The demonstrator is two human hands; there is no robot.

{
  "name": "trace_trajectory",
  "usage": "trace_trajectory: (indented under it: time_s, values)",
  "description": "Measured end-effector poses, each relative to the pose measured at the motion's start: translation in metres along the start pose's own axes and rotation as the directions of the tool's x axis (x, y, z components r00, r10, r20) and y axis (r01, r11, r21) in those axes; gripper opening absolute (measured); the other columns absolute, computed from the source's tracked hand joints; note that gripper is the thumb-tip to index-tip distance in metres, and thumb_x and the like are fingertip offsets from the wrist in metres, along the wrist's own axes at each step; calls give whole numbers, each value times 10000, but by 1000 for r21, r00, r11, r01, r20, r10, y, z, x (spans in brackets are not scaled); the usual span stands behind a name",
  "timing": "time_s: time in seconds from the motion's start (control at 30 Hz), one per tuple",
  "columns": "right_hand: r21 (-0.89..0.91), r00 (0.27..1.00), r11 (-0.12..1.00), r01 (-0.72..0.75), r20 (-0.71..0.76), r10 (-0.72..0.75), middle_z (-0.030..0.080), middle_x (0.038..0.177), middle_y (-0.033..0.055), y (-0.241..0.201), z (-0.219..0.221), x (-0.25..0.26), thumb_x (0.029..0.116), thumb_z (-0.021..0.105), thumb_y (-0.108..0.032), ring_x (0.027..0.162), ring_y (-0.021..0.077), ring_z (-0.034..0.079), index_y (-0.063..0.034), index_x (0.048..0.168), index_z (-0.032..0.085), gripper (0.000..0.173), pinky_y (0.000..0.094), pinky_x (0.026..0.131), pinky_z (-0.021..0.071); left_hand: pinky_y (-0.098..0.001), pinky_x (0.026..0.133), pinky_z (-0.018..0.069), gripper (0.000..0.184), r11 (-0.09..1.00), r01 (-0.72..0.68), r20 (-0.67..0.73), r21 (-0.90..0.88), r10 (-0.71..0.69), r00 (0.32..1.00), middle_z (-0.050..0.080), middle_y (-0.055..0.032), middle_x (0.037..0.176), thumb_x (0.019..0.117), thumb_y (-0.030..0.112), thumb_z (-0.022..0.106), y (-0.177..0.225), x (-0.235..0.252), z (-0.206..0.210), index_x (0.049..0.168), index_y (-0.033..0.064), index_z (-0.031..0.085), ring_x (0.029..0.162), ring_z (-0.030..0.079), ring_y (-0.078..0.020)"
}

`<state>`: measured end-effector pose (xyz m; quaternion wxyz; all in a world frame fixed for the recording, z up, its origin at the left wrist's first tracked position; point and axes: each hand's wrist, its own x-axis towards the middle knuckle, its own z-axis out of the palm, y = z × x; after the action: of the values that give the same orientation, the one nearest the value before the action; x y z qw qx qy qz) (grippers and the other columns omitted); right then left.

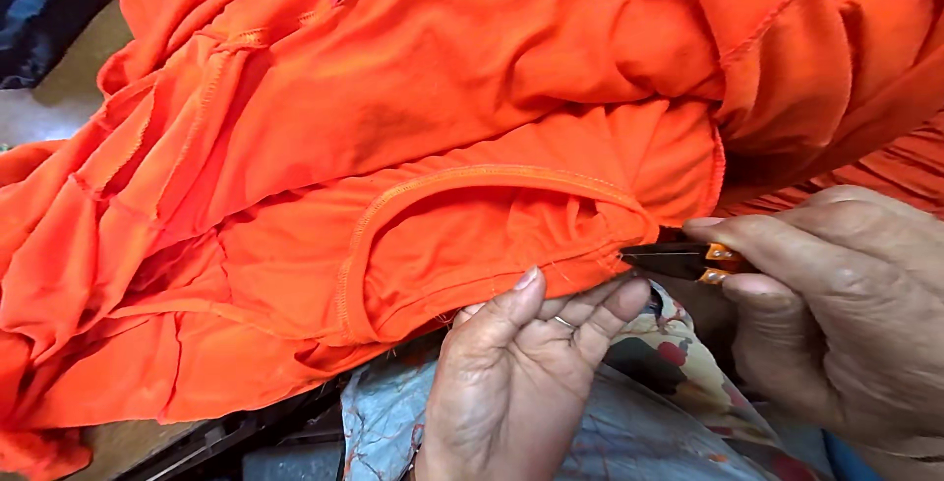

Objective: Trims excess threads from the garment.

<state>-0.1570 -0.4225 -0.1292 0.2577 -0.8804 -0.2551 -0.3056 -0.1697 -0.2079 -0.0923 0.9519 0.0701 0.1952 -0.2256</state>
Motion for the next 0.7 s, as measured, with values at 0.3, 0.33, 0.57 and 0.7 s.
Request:
trace_trajectory:
  time_s: [0.3,0.33,0.57,0.7]
  values:
    - [4,1000,1000,6,3,-6,627,938,153,-2,1,3,1077,445,-252,825,260,602,6,1221,642,355,382,691,483,-458,1096,489,285,1000,-8,-26,10,8,1000,648,-253,1277,1039,89,519,-1,1,1,1274,-45,608,1204,656,-368]
    - [3,1000,1000,1,5,-1,624,924,153,-2,1,3,1077,445,-252,811,259,600,8,1197,643,348,384,677,480,-459,1096,488,280,1000,-17,-24,11,17,1000,650,-253,1271,1039,87,522,-1,0,1,1270,-45,608,1203,656,-369]
    - [-32,998,999,-36,42,37,643,935,184,-7,-12,5,1074,457,-265,825,288,616,13,1211,654,368,409,697,489,-509,1091,483,240,960,-202,49,192,196,979,662,-260,1235,1027,67,535,-3,-1,1,1212,-43,641,1190,656,-388]
    - [-28,999,1000,-5,43,6,649,943,186,-5,-12,5,1062,478,-241,819,292,618,20,1227,654,356,416,687,489,-521,1092,480,232,941,-242,70,239,232,970,654,-264,1256,1026,61,545,-3,-1,-1,1211,-37,644,1196,652,-396]
